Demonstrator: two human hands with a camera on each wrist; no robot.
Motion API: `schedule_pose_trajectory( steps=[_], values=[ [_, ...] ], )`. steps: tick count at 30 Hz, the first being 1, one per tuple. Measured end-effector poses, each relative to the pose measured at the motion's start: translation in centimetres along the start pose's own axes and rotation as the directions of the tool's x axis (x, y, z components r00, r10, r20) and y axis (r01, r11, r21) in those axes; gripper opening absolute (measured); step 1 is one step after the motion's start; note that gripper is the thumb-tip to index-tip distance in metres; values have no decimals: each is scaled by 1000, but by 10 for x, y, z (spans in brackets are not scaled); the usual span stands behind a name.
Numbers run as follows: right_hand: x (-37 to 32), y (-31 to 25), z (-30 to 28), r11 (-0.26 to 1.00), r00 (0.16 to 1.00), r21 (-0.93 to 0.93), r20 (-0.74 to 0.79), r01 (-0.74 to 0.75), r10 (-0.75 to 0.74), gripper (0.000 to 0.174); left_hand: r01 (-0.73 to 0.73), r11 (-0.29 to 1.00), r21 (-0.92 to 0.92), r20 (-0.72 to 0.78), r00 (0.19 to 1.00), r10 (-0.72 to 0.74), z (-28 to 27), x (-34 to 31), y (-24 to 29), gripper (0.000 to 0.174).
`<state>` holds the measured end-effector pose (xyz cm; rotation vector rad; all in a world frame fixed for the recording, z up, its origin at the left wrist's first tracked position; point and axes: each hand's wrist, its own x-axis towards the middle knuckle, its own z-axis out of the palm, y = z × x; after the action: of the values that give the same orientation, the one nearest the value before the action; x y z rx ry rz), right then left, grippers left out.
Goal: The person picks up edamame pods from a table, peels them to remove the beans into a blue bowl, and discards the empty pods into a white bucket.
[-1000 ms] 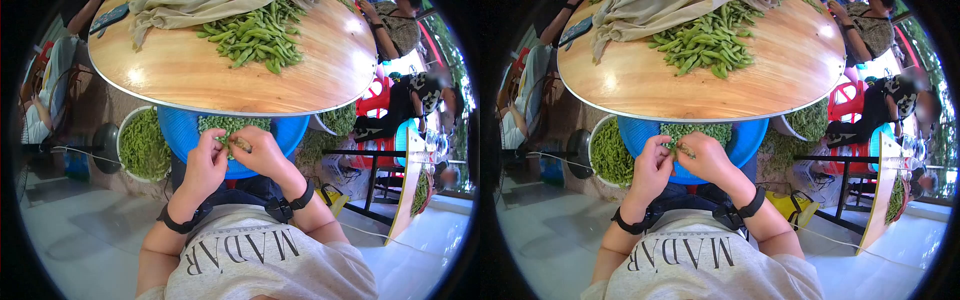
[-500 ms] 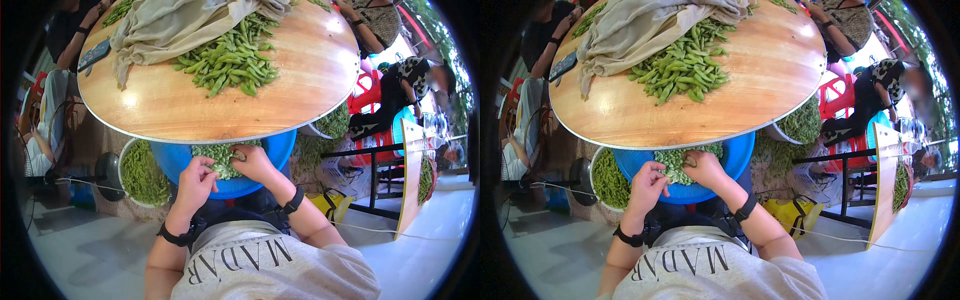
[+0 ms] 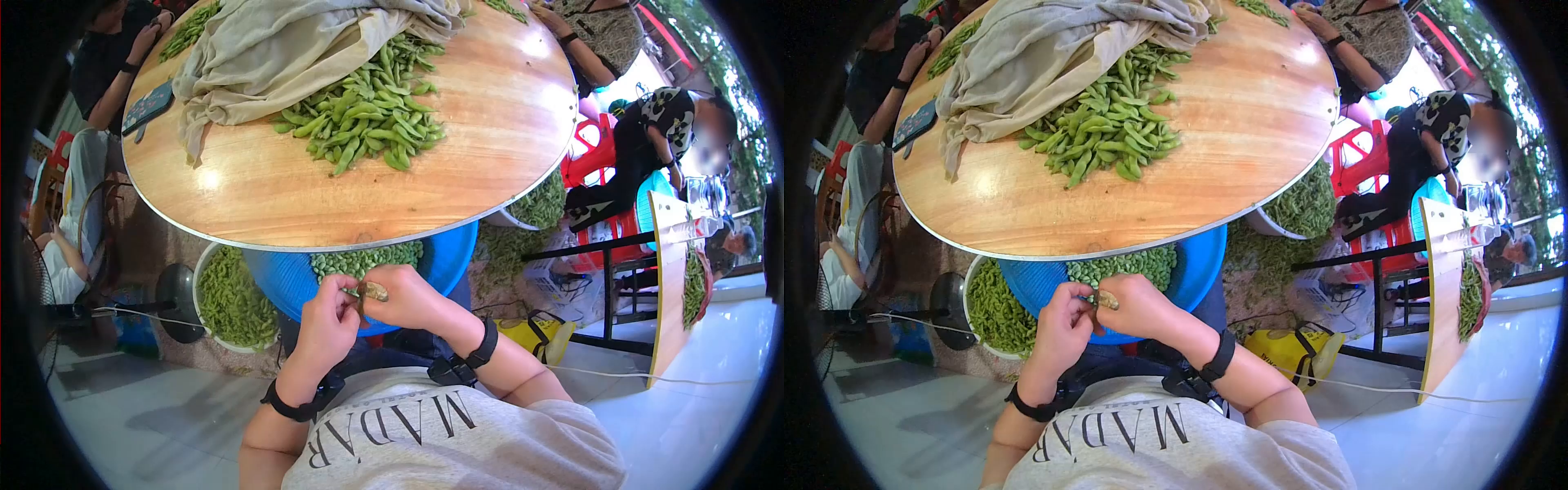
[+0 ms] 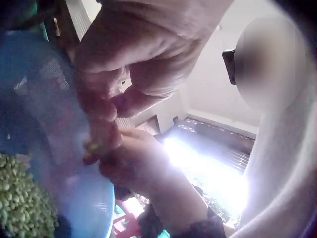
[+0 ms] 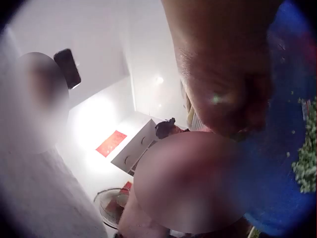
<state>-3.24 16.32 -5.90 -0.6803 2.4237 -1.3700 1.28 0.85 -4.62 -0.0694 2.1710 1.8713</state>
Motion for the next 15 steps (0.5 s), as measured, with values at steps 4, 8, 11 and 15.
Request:
schedule_pose_trajectory(
  steps=[4, 8, 11, 15],
  values=[
    [-6, -11, -3, 963, 1000, -269, -23, -1, -6, 14, 11, 975, 220, -230, 972, 41, -28, -9, -7, 11],
    [9, -43, -49, 922, 964, -320, -79, 217, -254, 9, 231, 888, 397, -555, 831, 32, -100, -19, -46, 23],
    [59, -61, -86, 822, 881, -566, -357, 61, -310, 7, 430, 672, 603, -644, 760, 91, -141, -31, -91, 30],
    [107, -30, -102, 721, 894, -692, -301, 34, -331, 7, 371, 696, 615, -597, 796, 104, -135, -36, -65, 28]
  ],
)
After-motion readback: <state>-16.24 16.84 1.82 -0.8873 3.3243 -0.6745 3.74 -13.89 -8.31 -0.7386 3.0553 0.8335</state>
